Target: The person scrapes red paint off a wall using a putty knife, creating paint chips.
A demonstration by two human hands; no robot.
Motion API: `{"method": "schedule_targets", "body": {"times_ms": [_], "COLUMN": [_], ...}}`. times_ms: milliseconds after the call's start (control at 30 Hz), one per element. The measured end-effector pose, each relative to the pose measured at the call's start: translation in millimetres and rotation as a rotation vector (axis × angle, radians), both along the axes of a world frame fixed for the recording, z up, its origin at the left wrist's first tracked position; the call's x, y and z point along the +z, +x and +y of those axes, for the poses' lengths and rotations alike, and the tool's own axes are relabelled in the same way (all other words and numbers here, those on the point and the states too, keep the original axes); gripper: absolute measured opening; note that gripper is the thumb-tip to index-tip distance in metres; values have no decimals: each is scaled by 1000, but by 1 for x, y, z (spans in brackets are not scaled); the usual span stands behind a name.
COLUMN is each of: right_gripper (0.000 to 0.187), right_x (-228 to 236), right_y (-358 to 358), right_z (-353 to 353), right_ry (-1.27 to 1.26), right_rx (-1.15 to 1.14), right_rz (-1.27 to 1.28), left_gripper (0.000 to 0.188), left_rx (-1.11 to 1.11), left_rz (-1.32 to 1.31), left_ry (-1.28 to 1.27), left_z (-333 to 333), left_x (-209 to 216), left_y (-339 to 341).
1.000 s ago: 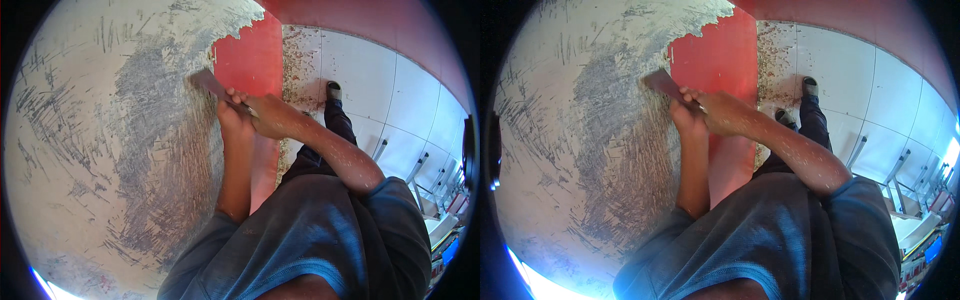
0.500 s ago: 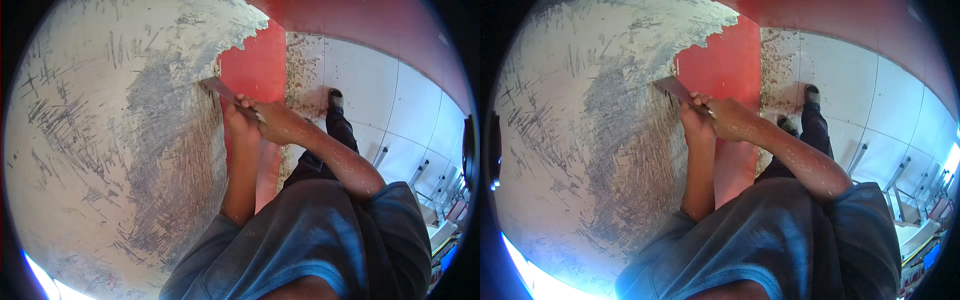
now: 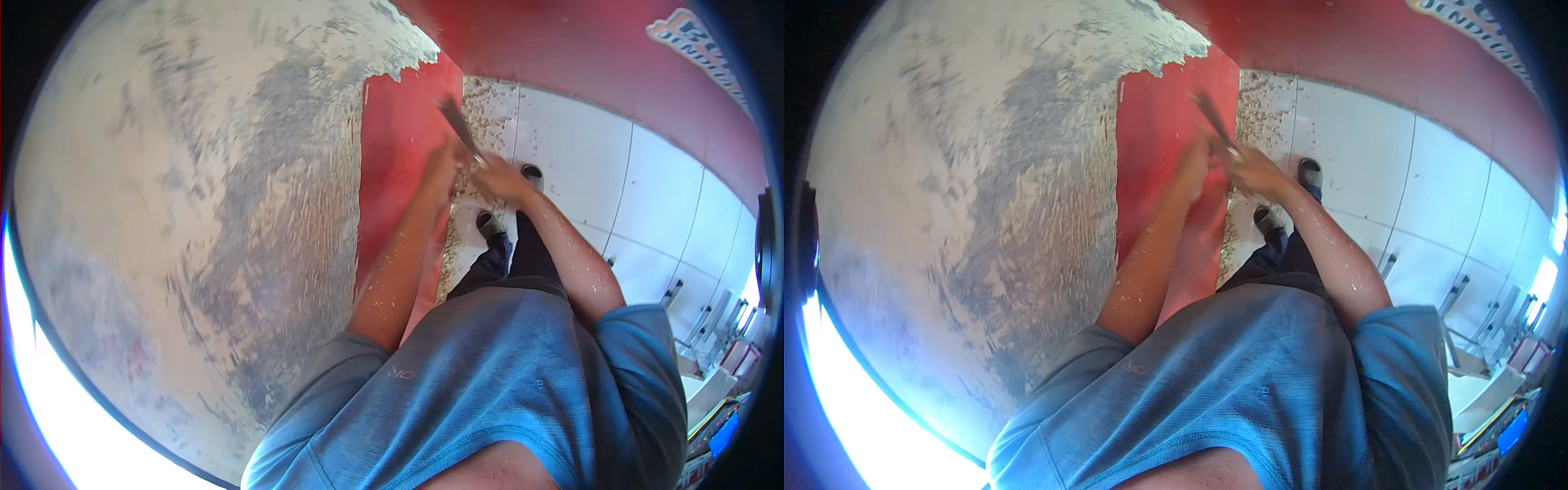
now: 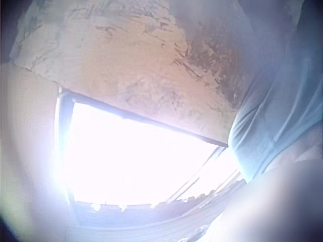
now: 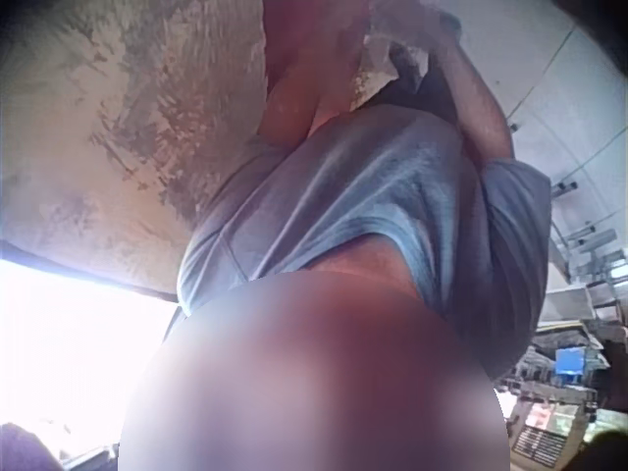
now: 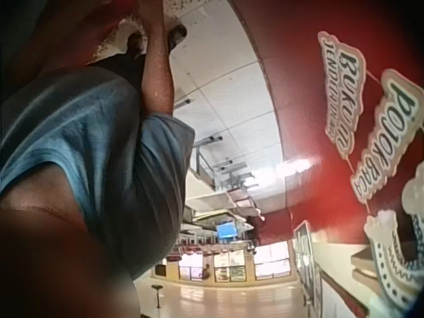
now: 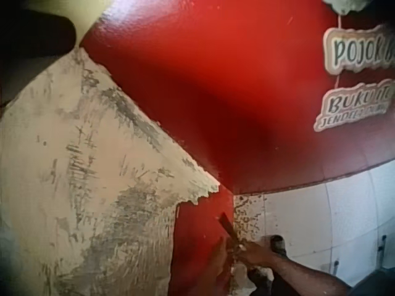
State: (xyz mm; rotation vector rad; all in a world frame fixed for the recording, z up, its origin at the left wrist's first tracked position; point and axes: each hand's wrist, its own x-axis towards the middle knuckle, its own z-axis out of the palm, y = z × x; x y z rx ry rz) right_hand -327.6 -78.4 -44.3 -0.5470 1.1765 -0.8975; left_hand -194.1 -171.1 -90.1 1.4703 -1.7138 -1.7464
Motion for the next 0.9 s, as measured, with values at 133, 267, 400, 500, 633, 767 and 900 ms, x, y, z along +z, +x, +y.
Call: {"method": "schedule_targets", "body": {"times_ms": [133,267,400,500,633,767,900], "right_gripper": [21,20,18,20,24,29,32], "right_x": [-95,-73,-54,-12,49,91,108], "right_y": [-16,-29,-41,-19,14,17,-26], "right_z": [179,267,329,296,238,223,252], "right_ry": [337,440,263,52,206,55,19], "right_rx": [578,77,-42,10,266,431,455], "right_rz": [1161,882,941,742,188,93,69], "left_gripper": [49,55,41,36,43,43,41], "left_rx": [-735,-1125,-568,-103,171,49,-44], "left_rz": [-465,-643,-422,-162,261,447,460], "left_ry": [-221,42,237,381,347,247,327], "left_z": [124,182,207,192,162,163,201], "left_x": [-15,-75,-107,-67,30,89,118], "left_y": [82,214,284,253,153,79,43]}}
